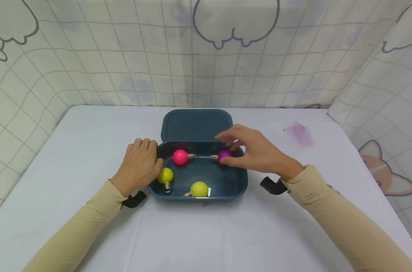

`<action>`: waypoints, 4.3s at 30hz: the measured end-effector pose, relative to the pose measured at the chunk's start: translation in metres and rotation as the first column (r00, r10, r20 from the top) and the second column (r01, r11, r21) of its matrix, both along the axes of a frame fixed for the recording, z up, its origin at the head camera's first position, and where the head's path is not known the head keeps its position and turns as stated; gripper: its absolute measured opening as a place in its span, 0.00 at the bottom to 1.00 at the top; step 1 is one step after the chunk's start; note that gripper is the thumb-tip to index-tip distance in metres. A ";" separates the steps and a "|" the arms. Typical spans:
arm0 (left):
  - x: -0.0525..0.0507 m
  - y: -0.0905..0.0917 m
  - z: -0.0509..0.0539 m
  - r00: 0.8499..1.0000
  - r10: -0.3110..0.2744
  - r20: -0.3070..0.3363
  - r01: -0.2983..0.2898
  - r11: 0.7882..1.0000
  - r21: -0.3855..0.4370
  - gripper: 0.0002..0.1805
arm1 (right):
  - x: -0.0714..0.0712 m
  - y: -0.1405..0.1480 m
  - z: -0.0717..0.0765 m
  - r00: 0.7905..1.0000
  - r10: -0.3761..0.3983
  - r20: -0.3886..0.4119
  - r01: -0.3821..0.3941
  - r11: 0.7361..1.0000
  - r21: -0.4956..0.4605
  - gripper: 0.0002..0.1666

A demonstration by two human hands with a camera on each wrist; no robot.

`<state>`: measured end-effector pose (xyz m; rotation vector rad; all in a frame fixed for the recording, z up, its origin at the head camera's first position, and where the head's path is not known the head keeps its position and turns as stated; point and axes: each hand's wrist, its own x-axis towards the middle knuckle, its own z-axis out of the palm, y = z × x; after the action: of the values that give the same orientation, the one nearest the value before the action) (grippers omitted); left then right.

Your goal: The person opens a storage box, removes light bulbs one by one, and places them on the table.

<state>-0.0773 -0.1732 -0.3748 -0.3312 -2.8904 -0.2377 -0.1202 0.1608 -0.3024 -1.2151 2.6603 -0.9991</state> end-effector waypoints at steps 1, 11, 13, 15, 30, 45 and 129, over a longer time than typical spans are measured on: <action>0.000 0.000 0.000 1.000 -0.001 0.000 0.001 1.000 0.000 0.13 | 0.000 -0.002 0.000 1.000 0.011 -0.002 -0.011 1.000 0.002 0.29; -0.001 0.000 0.001 1.000 0.003 0.003 -0.003 1.000 0.005 0.12 | 0.005 -0.020 -0.005 0.996 0.086 -0.001 -0.086 0.995 0.050 0.29; 0.000 0.000 0.001 1.000 0.004 0.003 -0.004 1.000 0.005 0.12 | 0.006 -0.023 -0.007 0.996 0.094 0.004 -0.094 0.994 0.058 0.29; 0.000 0.000 0.001 1.000 0.005 0.005 -0.005 1.000 0.005 0.12 | 0.008 -0.026 -0.008 0.995 0.102 0.018 -0.103 0.992 0.068 0.30; 0.001 -0.001 0.000 1.000 -0.003 -0.015 0.003 1.000 0.002 0.12 | 0.017 -0.039 -0.024 0.978 0.172 0.118 -0.182 0.981 0.074 0.29; 0.001 -0.001 -0.001 1.000 -0.008 -0.017 0.008 1.000 0.005 0.11 | 0.023 -0.047 -0.035 0.963 0.187 0.192 -0.212 0.970 0.120 0.30; 0.001 -0.001 0.001 1.000 -0.004 0.000 0.004 1.000 0.009 0.11 | 0.015 -0.062 -0.057 0.881 0.201 0.429 -0.279 0.952 0.127 0.27</action>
<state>-0.0759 -0.1740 -0.3741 -0.3361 -2.8883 -0.2513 -0.1053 0.0991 -0.3593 -1.1142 2.1597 -0.8343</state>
